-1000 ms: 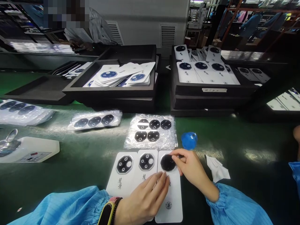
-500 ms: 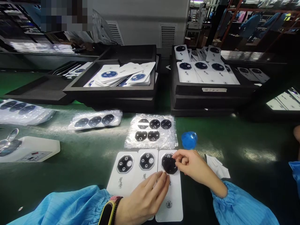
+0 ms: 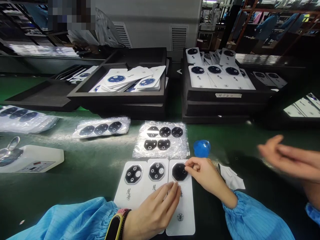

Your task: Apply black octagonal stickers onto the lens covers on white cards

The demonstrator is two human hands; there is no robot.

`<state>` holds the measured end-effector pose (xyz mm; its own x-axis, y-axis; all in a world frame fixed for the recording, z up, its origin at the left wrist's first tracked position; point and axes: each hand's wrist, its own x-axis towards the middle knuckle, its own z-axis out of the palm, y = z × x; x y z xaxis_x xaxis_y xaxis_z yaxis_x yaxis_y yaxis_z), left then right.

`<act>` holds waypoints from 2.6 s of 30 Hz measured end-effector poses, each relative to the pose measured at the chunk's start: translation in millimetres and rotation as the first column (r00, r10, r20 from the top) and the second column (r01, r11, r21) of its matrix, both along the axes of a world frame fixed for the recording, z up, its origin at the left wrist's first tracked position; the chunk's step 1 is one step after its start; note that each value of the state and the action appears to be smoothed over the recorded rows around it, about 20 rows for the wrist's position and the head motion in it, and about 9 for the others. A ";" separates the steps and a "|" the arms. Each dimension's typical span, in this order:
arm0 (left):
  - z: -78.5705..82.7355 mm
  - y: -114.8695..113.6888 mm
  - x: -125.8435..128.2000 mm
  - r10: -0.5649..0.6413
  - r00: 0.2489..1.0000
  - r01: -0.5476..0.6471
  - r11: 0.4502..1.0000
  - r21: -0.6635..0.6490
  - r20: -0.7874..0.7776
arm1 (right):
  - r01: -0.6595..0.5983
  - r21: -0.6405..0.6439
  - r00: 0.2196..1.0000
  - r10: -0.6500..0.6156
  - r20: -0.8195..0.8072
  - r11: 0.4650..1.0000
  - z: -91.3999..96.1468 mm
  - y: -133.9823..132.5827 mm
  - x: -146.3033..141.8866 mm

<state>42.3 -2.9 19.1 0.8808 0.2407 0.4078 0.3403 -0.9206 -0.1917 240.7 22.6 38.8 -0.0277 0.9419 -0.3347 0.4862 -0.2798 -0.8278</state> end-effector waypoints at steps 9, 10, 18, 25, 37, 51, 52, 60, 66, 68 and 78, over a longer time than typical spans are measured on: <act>1.0 1.7 0.6 -0.009 1.000 0.009 1.000 -0.005 0.007 | -0.034 0.020 0.999 0.035 -0.023 0.999 -4.0 -1.4 3.6; 1.3 1.4 0.6 -0.010 1.000 0.010 1.000 -0.006 0.009 | -0.037 0.021 0.999 0.037 -0.014 0.999 -4.4 -1.8 3.9; -1.0 -0.7 -0.4 -0.007 1.000 0.007 1.000 -0.009 0.001 | -0.035 0.048 0.999 0.035 -0.001 0.998 -3.0 -2.3 1.8; -0.4 -0.3 -1.0 -0.008 0.999 0.007 1.000 -0.018 -0.032 | -0.043 0.061 0.999 0.042 0.009 0.997 -3.0 -2.7 1.5; -1.4 -0.2 -0.3 -0.005 0.999 0.005 1.000 -0.013 -0.036 | -0.034 0.049 0.999 0.034 -0.004 0.998 -1.1 -2.7 2.1; 0.3 -0.8 0.2 0.001 1.000 0.000 1.000 -0.010 0.017 | -0.022 0.022 1.000 0.022 -0.003 1.000 -0.9 -1.8 0.7; 0.5 -0.6 0.2 0.001 1.000 -0.001 1.000 -0.009 0.019 | -0.023 0.021 1.000 0.023 -0.001 1.000 -0.9 -1.9 0.7; 0.1 0.9 0.6 -0.003 1.000 0.004 1.000 -0.015 0.025 | -0.022 0.029 1.000 0.021 0.022 0.999 -0.8 -5.3 0.8; 1.1 1.0 -0.2 -0.003 1.000 0.003 1.000 -0.013 0.010 | -0.044 0.059 0.998 0.042 0.042 0.997 -1.4 -4.9 0.3; 1.6 1.0 -0.1 -0.002 1.000 0.002 1.000 -0.004 0.022 | -0.048 0.073 0.998 0.045 0.046 0.996 -1.5 -4.6 0.0; 1.9 1.4 1.9 -0.002 0.999 0.002 1.000 -0.001 0.032 | -0.035 0.089 0.998 0.030 0.060 0.995 -2.4 -5.8 0.0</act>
